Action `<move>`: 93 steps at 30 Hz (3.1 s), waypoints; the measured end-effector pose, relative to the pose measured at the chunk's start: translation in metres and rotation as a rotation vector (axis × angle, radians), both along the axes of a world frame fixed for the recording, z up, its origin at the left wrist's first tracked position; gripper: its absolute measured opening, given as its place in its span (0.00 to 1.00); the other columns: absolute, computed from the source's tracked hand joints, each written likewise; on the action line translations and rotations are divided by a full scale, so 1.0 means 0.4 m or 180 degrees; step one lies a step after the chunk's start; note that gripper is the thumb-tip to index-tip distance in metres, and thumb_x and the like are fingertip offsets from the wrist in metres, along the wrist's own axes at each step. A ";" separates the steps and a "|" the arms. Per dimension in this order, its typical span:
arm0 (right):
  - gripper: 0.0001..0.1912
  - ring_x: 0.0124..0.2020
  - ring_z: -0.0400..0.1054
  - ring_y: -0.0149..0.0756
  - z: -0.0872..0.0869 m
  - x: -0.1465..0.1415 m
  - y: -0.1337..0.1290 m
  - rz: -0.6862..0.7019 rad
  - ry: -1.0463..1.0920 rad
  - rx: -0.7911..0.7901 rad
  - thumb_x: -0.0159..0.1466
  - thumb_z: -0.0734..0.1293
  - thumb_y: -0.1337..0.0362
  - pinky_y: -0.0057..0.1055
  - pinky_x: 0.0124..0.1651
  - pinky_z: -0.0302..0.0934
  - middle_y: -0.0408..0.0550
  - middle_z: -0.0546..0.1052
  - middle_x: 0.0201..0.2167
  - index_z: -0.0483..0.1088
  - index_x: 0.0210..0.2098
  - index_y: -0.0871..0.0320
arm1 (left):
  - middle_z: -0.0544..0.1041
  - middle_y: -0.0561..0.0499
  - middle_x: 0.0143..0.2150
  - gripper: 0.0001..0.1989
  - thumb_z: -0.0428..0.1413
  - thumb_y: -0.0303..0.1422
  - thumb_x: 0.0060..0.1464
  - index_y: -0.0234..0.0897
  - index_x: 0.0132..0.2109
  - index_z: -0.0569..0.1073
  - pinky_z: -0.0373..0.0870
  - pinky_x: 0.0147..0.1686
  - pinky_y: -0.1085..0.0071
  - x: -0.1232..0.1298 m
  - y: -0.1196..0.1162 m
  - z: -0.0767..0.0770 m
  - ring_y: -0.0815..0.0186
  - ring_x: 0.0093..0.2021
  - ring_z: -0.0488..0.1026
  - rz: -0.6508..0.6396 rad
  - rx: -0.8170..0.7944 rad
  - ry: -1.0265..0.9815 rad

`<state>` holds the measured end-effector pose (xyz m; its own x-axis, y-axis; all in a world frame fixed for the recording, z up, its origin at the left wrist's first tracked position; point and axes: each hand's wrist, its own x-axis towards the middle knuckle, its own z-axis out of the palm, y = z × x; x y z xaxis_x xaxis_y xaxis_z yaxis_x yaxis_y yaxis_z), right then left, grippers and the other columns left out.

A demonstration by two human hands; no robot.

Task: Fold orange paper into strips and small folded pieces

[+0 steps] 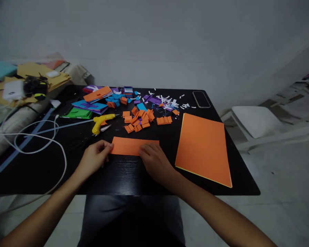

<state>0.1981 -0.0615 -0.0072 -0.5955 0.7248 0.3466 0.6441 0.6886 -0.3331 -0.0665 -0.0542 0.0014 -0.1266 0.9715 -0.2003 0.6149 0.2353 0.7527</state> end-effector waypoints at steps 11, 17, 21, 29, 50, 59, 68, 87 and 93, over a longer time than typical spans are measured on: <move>0.11 0.45 0.72 0.45 -0.016 0.018 0.002 0.0281 -0.0553 0.0042 0.70 0.65 0.76 0.39 0.48 0.70 0.56 0.80 0.47 0.75 0.50 0.64 | 0.81 0.45 0.39 0.12 0.53 0.39 0.66 0.37 0.44 0.78 0.70 0.38 0.65 -0.007 -0.021 0.013 0.56 0.38 0.78 -0.0749 0.1034 0.1569; 0.14 0.45 0.74 0.45 -0.001 0.019 0.003 0.0310 -0.0679 0.0058 0.71 0.64 0.76 0.39 0.46 0.70 0.57 0.82 0.46 0.73 0.54 0.64 | 0.82 0.43 0.52 0.12 0.52 0.28 0.70 0.35 0.53 0.79 0.75 0.50 0.61 0.047 -0.053 -0.033 0.57 0.52 0.79 -0.2034 0.2228 0.1511; 0.10 0.43 0.75 0.44 0.003 0.020 0.006 0.0381 -0.0808 0.0070 0.71 0.65 0.75 0.37 0.43 0.70 0.56 0.83 0.42 0.74 0.50 0.65 | 0.83 0.43 0.53 0.12 0.53 0.25 0.68 0.32 0.53 0.79 0.78 0.53 0.59 0.060 -0.058 -0.043 0.56 0.53 0.79 -0.2131 0.2341 0.1651; 0.07 0.44 0.75 0.42 0.013 0.031 0.018 0.0621 -0.0856 0.0243 0.72 0.64 0.75 0.36 0.46 0.70 0.55 0.82 0.41 0.73 0.46 0.63 | 0.84 0.41 0.51 0.16 0.50 0.21 0.68 0.29 0.56 0.77 0.81 0.49 0.62 0.079 -0.070 -0.028 0.57 0.49 0.81 -0.2322 0.2638 0.2177; 0.08 0.38 0.71 0.42 -0.006 0.046 0.011 0.0730 -0.0963 0.0561 0.73 0.64 0.73 0.37 0.40 0.62 0.51 0.78 0.37 0.73 0.49 0.64 | 0.82 0.38 0.48 0.18 0.49 0.19 0.64 0.27 0.56 0.75 0.80 0.43 0.62 0.097 -0.089 -0.038 0.57 0.44 0.80 -0.2387 0.2701 0.2527; 0.10 0.38 0.68 0.43 -0.005 0.040 0.003 0.0681 -0.1028 0.0580 0.72 0.63 0.74 0.38 0.40 0.61 0.53 0.76 0.38 0.73 0.51 0.66 | 0.82 0.39 0.49 0.16 0.48 0.22 0.68 0.31 0.55 0.77 0.80 0.47 0.59 0.079 -0.081 -0.049 0.55 0.48 0.80 -0.2234 0.2618 0.2349; 0.11 0.38 0.67 0.43 -0.003 0.029 -0.009 0.0488 -0.1020 0.0538 0.71 0.62 0.74 0.39 0.42 0.61 0.54 0.77 0.38 0.74 0.49 0.66 | 0.82 0.40 0.51 0.17 0.48 0.22 0.69 0.32 0.56 0.78 0.79 0.49 0.61 0.063 -0.076 -0.043 0.56 0.51 0.79 -0.2292 0.2508 0.2188; 0.17 0.39 0.67 0.47 -0.005 -0.007 -0.045 0.0064 -0.1082 0.0406 0.70 0.62 0.73 0.42 0.41 0.62 0.57 0.76 0.40 0.71 0.56 0.68 | 0.74 0.31 0.65 0.20 0.51 0.26 0.68 0.24 0.63 0.74 0.75 0.60 0.49 0.121 -0.150 -0.063 0.46 0.63 0.75 -0.1903 0.2231 0.2154; 0.21 0.40 0.67 0.48 -0.011 -0.007 -0.045 0.0057 -0.1100 0.0368 0.70 0.61 0.73 0.43 0.42 0.63 0.59 0.77 0.40 0.69 0.61 0.68 | 0.74 0.32 0.66 0.21 0.54 0.30 0.68 0.24 0.64 0.73 0.74 0.62 0.50 0.115 -0.155 -0.064 0.47 0.65 0.73 -0.1892 0.2221 0.2038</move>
<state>0.1952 -0.0796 -0.0114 -0.7041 0.6809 0.2016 0.6925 0.7212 -0.0172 -0.0205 -0.1161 -0.0241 0.5110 0.7860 0.3481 0.8106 -0.5754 0.1092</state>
